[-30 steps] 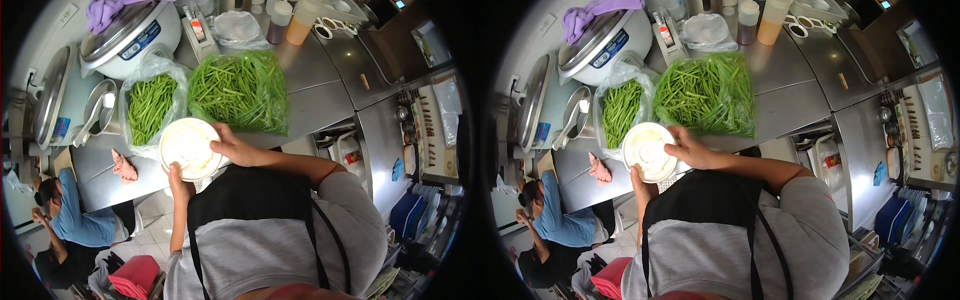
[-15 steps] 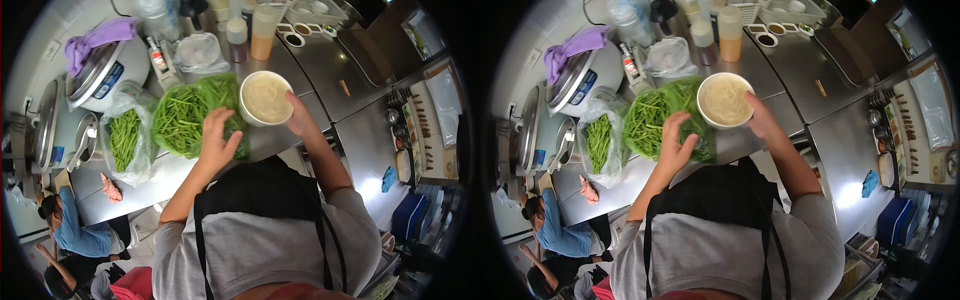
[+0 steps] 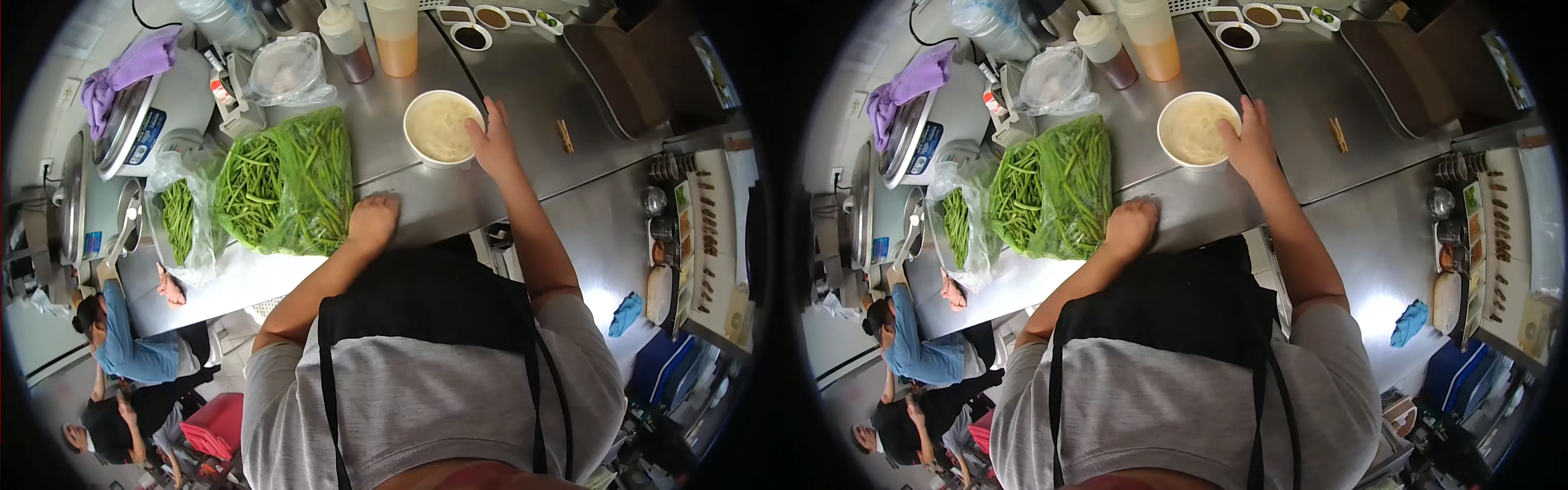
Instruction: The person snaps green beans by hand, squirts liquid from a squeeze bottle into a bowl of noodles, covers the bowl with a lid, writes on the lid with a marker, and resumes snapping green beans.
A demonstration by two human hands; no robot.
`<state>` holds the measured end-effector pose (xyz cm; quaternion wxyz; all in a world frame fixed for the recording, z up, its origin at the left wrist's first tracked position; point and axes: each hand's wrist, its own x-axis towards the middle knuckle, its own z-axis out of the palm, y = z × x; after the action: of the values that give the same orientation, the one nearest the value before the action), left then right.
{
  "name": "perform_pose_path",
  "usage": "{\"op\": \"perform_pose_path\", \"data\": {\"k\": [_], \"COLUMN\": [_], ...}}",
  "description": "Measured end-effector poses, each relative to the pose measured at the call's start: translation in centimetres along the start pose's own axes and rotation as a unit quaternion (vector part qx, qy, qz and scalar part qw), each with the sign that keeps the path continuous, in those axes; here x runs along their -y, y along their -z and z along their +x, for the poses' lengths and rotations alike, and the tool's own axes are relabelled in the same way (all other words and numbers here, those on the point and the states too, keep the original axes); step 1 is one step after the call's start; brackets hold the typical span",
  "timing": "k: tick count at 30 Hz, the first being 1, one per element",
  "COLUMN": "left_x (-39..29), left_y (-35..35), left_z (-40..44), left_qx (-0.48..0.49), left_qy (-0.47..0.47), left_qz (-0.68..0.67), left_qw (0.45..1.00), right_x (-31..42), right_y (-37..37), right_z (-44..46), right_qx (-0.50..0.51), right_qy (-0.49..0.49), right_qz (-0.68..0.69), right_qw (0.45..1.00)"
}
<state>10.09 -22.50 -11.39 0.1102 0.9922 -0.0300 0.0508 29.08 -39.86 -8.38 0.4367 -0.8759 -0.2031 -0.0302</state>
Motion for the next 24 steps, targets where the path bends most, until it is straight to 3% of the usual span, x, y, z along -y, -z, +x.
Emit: {"op": "perform_pose_path", "data": {"k": [1, 4, 6, 12, 16, 20, 22, 24], "left_x": [0.2, -0.4, -0.6, -0.4, 0.0, -0.4, -0.6, -1.4], "left_y": [0.0, 0.8, 1.1, 0.1, -0.4, 0.3, 1.3, 4.7], "left_z": [0.3, 0.9, 1.5, 2.3, 2.7, 3.5, 3.2, 3.3], "left_qx": [-0.004, -0.034, -0.068, -0.057, 0.021, 0.041, 0.027, -0.08], "left_qy": [0.007, 0.054, 0.093, 0.146, 0.156, 0.178, 0.148, 0.119], "left_qz": [-0.01, -0.06, -0.112, -0.094, -0.019, -0.031, -0.061, -0.128], "left_qw": [1.0, 0.996, 0.987, 0.983, 0.987, 0.983, 0.987, 0.981], "right_x": [1.1, 3.1, 2.6, 3.5, 5.0, 5.8, 5.9, 5.8], "right_y": [0.5, 0.9, 0.5, 1.1, 0.9, 0.1, 0.1, 0.6], "right_z": [-0.2, -0.5, -0.7, -1.3, -2.2, -2.5, -2.3, -2.1], "right_qx": [-0.016, 0.065, 0.077, 0.077, 0.151, 0.197, 0.231, 0.253], "right_qy": [0.067, 0.081, 0.095, 0.133, 0.176, 0.256, 0.305, 0.319], "right_qz": [-0.066, -0.095, -0.096, -0.203, -0.269, -0.229, -0.201, -0.184], "right_qw": [0.995, 0.99, 0.988, 0.967, 0.935, 0.918, 0.902, 0.895]}}
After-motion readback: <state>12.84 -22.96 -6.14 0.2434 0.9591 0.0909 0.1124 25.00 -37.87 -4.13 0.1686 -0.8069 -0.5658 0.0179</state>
